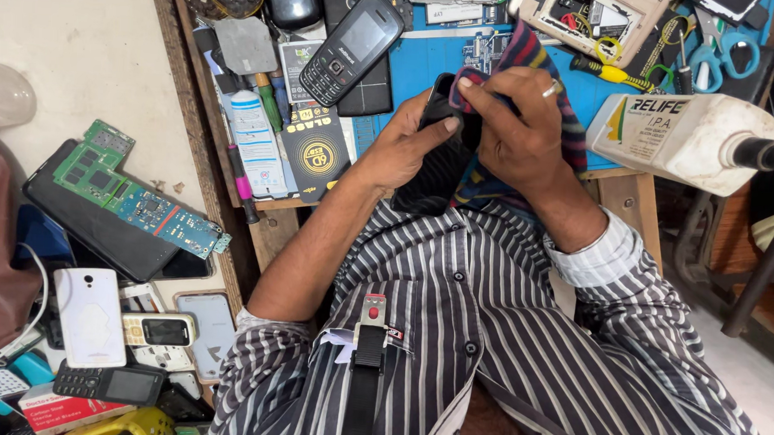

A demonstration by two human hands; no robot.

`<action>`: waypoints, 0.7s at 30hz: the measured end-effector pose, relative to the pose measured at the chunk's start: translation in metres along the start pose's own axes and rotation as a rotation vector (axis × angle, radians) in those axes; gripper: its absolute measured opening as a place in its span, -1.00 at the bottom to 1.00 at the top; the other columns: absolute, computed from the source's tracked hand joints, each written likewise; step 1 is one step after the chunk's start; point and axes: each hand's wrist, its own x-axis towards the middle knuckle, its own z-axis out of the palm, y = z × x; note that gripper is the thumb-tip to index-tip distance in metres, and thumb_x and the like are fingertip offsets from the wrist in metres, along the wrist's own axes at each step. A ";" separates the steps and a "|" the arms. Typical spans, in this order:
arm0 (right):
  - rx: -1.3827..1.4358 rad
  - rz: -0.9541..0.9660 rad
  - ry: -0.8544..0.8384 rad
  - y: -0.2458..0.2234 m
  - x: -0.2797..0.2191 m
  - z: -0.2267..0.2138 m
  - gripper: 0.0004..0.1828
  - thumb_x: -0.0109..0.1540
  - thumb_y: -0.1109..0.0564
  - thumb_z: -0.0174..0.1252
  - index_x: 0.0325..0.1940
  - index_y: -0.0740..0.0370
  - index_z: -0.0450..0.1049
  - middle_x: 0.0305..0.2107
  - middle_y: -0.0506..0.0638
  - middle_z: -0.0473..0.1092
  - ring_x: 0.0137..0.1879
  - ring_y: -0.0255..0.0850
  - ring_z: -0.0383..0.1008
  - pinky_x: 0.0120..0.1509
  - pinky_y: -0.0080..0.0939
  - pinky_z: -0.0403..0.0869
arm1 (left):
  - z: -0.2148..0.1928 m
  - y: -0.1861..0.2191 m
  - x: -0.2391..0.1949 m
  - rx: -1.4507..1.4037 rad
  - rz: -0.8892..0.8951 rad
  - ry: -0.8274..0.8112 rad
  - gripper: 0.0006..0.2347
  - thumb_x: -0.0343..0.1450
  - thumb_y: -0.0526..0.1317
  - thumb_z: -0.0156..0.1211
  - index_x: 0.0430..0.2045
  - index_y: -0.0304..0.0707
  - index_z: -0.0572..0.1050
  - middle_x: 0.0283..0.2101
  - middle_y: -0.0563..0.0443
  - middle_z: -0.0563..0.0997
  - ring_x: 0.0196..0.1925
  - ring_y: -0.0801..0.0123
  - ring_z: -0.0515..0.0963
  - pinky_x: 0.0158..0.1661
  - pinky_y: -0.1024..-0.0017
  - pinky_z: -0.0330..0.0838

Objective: The person wipes the screen and edges of a black smartphone with a multicolored cloth. The person repeatedly rubs the front and back surfaces of the device while holding it in both hands.

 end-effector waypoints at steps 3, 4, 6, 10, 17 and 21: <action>0.057 -0.024 0.002 0.003 0.005 0.007 -0.53 0.16 0.51 0.21 0.14 0.29 0.57 -0.12 0.08 0.40 0.01 0.03 0.43 0.10 -0.01 0.42 | -0.001 -0.007 0.000 0.018 -0.010 0.006 -0.75 0.60 -0.34 0.09 0.18 -0.37 0.42 0.03 0.12 0.59 0.12 0.55 0.49 0.21 0.52 0.35; 0.082 -0.040 -0.001 0.004 0.005 0.009 -0.54 0.17 0.49 0.21 0.14 0.29 0.57 -0.11 0.09 0.39 0.03 0.04 0.42 0.12 -0.01 0.43 | -0.001 -0.010 0.000 -0.010 -0.042 0.012 -0.78 0.62 -0.34 0.09 0.14 -0.41 0.46 0.00 0.10 0.59 0.09 0.53 0.49 0.17 0.50 0.37; 0.089 -0.028 -0.010 0.004 0.007 0.010 -0.57 0.18 0.49 0.21 0.11 0.28 0.58 -0.12 0.09 0.40 0.00 0.02 0.43 0.10 -0.02 0.43 | -0.001 -0.012 -0.001 -0.034 -0.058 0.015 -0.81 0.63 -0.34 0.10 0.11 -0.42 0.48 -0.03 0.10 0.60 0.06 0.52 0.50 0.15 0.50 0.38; 0.090 -0.003 0.048 0.006 0.010 0.002 -0.67 0.20 0.49 0.24 0.01 0.27 0.58 -0.19 0.07 0.42 -0.06 0.01 0.48 0.03 -0.03 0.39 | -0.003 -0.005 0.000 -0.080 -0.038 0.039 -0.79 0.59 -0.34 0.10 0.11 -0.36 0.46 -0.04 0.12 0.61 0.04 0.53 0.52 0.15 0.52 0.39; 0.128 -0.002 0.042 0.011 0.010 0.004 -0.67 0.20 0.50 0.17 -0.01 0.29 0.56 -0.18 0.12 0.41 -0.08 0.03 0.46 0.02 -0.06 0.41 | 0.001 -0.001 0.004 0.026 -0.022 -0.054 -0.72 0.59 -0.35 0.07 0.22 -0.34 0.39 0.03 0.13 0.58 0.11 0.57 0.48 0.24 0.54 0.33; 0.162 0.004 0.019 0.013 0.011 0.008 -0.66 0.18 0.50 0.14 -0.02 0.29 0.56 -0.18 0.13 0.40 -0.09 0.02 0.44 0.01 -0.07 0.42 | 0.001 -0.001 0.002 -0.050 -0.044 -0.016 -0.74 0.58 -0.37 0.08 0.18 -0.35 0.42 0.01 0.12 0.57 0.11 0.53 0.50 0.23 0.49 0.36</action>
